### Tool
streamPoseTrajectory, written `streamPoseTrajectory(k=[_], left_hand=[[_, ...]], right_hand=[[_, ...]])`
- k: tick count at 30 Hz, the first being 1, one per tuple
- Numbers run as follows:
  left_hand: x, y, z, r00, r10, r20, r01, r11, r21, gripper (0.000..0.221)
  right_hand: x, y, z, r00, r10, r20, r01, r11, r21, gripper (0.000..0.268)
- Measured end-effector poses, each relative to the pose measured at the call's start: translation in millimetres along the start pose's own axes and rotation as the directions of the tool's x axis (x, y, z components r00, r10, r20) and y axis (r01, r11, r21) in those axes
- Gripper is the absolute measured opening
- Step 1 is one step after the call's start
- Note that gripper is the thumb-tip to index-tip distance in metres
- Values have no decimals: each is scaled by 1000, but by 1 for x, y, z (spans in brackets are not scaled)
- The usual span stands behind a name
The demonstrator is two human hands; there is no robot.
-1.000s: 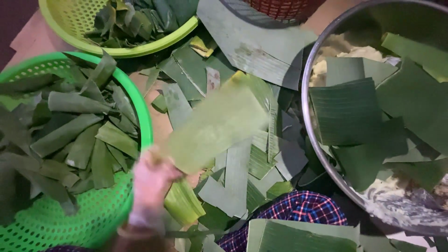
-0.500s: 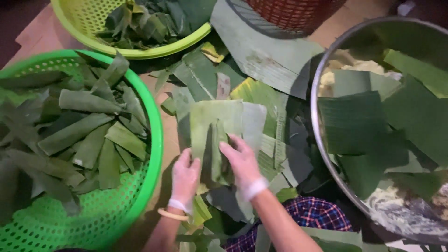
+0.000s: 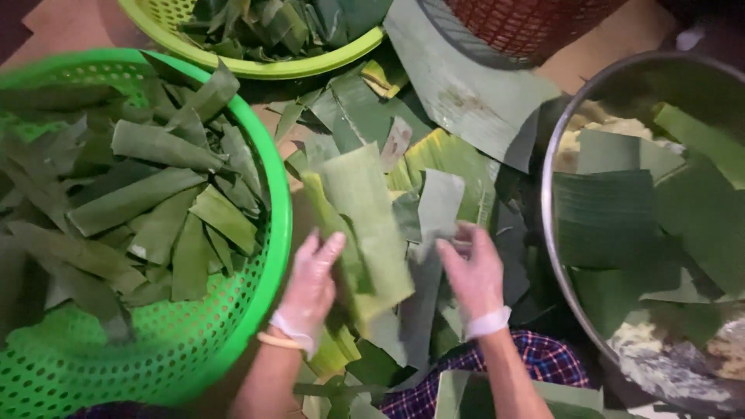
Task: Preparing and folding banana leaves for food wrapping, including trimming with scissors.
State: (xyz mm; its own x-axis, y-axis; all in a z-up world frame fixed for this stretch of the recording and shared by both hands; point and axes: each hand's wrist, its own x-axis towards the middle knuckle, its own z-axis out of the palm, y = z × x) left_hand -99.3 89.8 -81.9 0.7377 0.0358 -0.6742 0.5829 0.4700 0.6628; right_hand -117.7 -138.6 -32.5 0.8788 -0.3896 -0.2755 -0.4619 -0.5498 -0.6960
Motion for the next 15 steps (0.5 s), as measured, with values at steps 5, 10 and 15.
streamPoseTrajectory(k=[5, 10, 15], left_hand=[[-23, 41, 14, 998, 63, -20, -65, 987, -145, 68], [-14, 32, 5, 996, 79, -50, -82, 994, -66, 70], [-20, 12, -7, 592, 727, 346, -634, 156, 757, 67]], right_hand=[[3, 24, 8, 980, 199, -11, -197, 955, -222, 84], [-6, -18, -12, 790, -548, -275, 455, 825, -336, 31], [-31, -93, -63, 903, -360, -233, 388, 917, 89, 30]])
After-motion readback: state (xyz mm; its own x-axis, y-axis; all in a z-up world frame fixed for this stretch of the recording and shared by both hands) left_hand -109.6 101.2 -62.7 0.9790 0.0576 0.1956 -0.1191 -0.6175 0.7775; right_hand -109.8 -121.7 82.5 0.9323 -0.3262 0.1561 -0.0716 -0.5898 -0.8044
